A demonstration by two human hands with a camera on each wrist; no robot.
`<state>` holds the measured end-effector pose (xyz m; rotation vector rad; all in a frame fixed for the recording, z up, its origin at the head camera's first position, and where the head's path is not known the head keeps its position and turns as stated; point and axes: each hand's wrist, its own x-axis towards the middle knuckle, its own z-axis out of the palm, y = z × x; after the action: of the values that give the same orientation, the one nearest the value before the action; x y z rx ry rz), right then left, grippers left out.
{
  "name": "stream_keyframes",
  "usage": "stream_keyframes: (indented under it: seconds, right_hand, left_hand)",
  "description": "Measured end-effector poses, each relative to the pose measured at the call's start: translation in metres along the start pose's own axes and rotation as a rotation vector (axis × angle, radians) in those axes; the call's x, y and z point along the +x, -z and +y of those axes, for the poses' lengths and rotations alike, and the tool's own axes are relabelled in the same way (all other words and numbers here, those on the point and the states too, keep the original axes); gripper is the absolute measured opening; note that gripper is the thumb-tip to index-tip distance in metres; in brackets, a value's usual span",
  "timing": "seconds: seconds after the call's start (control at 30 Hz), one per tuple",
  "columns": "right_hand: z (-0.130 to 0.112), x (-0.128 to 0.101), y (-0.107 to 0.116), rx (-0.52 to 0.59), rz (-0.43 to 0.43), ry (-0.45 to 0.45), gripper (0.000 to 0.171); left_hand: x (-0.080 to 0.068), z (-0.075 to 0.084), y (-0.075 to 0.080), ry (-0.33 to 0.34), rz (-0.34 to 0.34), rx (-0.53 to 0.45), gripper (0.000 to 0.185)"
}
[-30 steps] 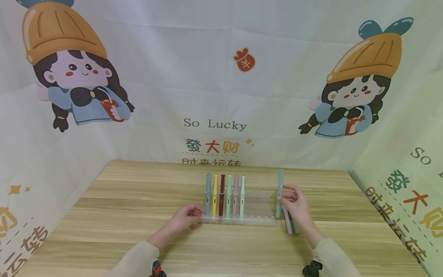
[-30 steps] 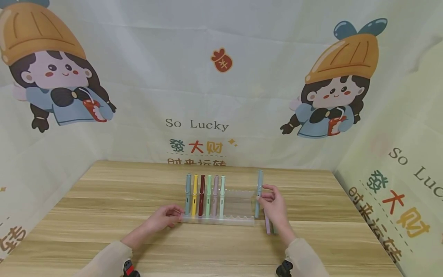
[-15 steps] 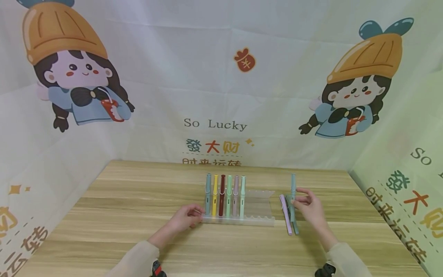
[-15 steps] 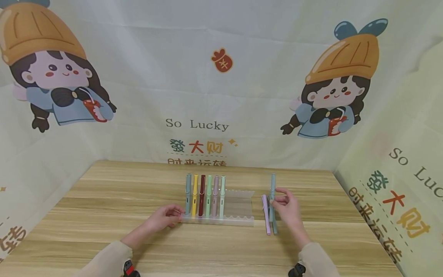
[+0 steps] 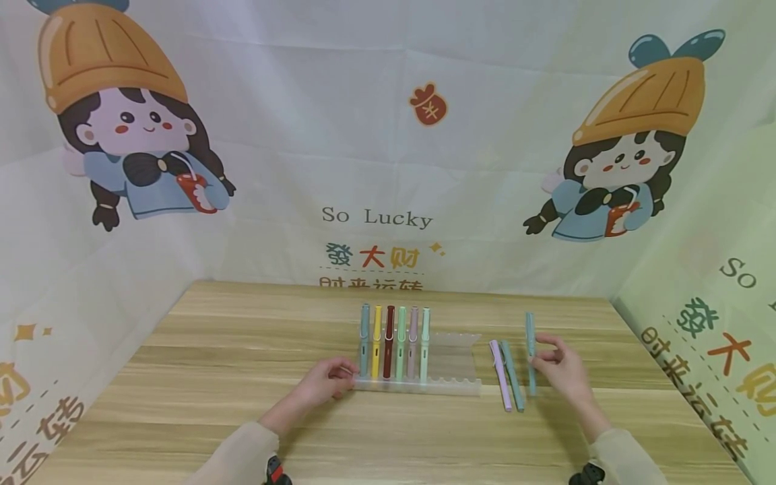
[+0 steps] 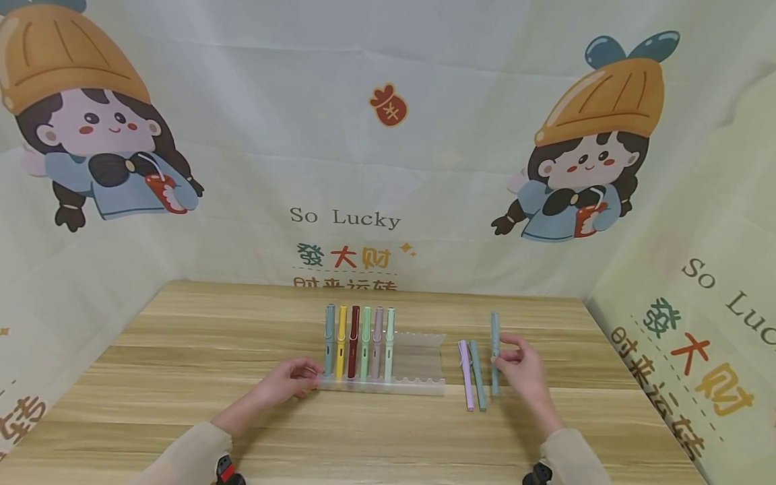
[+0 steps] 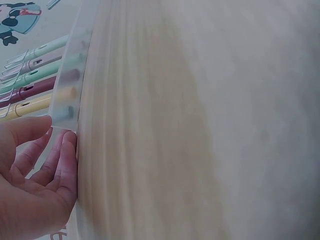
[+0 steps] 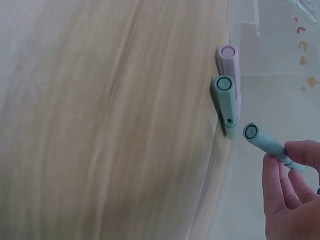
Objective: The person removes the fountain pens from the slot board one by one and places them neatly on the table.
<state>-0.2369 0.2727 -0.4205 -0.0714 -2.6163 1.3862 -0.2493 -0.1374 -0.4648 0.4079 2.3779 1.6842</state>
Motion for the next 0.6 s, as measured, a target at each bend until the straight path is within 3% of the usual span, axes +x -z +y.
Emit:
stream_keyframes:
  seconds: [0.6]
  right_hand:
    - [0.015,0.0,-0.003,-0.157,-0.074,0.028,0.039]
  left_hand:
    - [-0.001,0.002,0.0,-0.001,0.001,0.004,0.018]
